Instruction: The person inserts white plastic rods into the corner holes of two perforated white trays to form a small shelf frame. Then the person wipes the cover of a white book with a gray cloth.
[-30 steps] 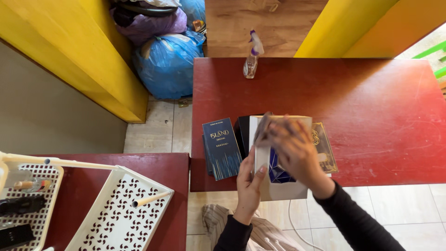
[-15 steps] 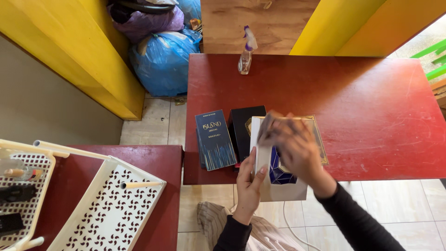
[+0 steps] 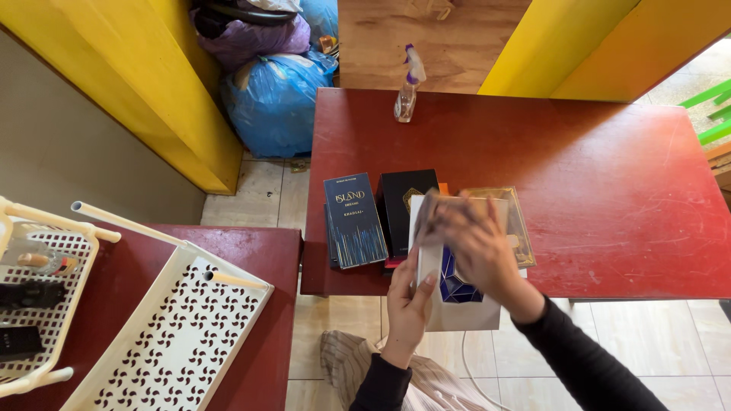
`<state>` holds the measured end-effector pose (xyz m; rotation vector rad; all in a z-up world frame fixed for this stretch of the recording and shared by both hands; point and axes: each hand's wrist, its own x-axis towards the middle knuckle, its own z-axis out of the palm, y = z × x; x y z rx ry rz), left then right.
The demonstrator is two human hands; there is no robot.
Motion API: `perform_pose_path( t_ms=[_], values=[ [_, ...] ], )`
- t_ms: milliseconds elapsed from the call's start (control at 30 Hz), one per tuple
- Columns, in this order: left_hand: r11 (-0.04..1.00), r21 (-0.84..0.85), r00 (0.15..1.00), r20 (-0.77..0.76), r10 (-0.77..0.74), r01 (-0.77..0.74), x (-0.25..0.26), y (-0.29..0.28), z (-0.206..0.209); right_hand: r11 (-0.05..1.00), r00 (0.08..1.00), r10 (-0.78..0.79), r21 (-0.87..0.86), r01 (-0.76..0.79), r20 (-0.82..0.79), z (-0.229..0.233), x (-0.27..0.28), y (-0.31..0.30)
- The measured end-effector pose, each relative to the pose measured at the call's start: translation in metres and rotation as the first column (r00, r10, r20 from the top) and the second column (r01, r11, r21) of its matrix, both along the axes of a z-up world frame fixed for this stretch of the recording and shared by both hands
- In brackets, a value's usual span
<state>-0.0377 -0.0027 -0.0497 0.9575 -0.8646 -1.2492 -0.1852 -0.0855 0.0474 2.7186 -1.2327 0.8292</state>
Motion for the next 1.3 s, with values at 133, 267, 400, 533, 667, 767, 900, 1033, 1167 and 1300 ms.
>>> perform_pose_path(
  t_ms=[133,267,400,533,667,767,900,1033,1167,1300],
  values=[
    [0.997,0.077,0.994,-0.111,-0.021,0.03,-0.002,0.002,0.0,0.994,0.985,-0.105,0.048,0.1,0.134,0.001,0.0,-0.011],
    [1.0,-0.005,0.997,-0.073,0.026,-0.026,-0.001,0.003,-0.01,0.996,0.999,0.044,0.079,-0.045,0.007,-0.01,0.019,0.025],
    [1.0,0.008,0.982,-0.185,-0.027,0.029,0.007,0.007,-0.009,0.986,0.991,0.13,0.112,-0.126,-0.023,-0.006,0.018,0.026],
    [0.995,0.102,0.999,-0.026,-0.019,0.022,0.01,0.009,-0.001,0.997,0.995,-0.043,0.073,0.037,0.09,0.004,0.007,-0.01],
    [0.998,0.053,1.0,-0.019,-0.016,0.017,0.012,0.007,-0.003,0.998,0.987,-0.057,0.015,0.056,0.147,0.003,0.019,-0.001],
    [0.998,-0.061,0.989,-0.146,-0.002,-0.007,0.016,0.001,-0.007,0.988,0.989,0.147,0.053,-0.147,0.013,-0.003,0.031,0.023],
    [0.998,-0.058,0.999,-0.02,0.034,-0.035,0.028,-0.003,-0.002,0.994,0.992,0.109,0.029,-0.107,-0.06,0.0,0.028,0.007],
    [0.998,0.067,0.999,0.052,0.007,-0.01,0.037,-0.002,0.007,0.998,0.995,-0.062,0.03,0.06,0.077,0.009,0.026,-0.028],
    [0.999,0.045,0.996,-0.094,0.012,-0.008,0.041,-0.006,0.004,0.999,0.999,0.014,-0.039,-0.012,0.043,0.004,0.045,-0.011],
    [0.998,-0.051,0.987,-0.158,0.037,-0.045,0.047,-0.01,0.001,0.979,0.979,0.2,0.053,-0.199,-0.024,-0.005,0.059,0.016]
  ],
)
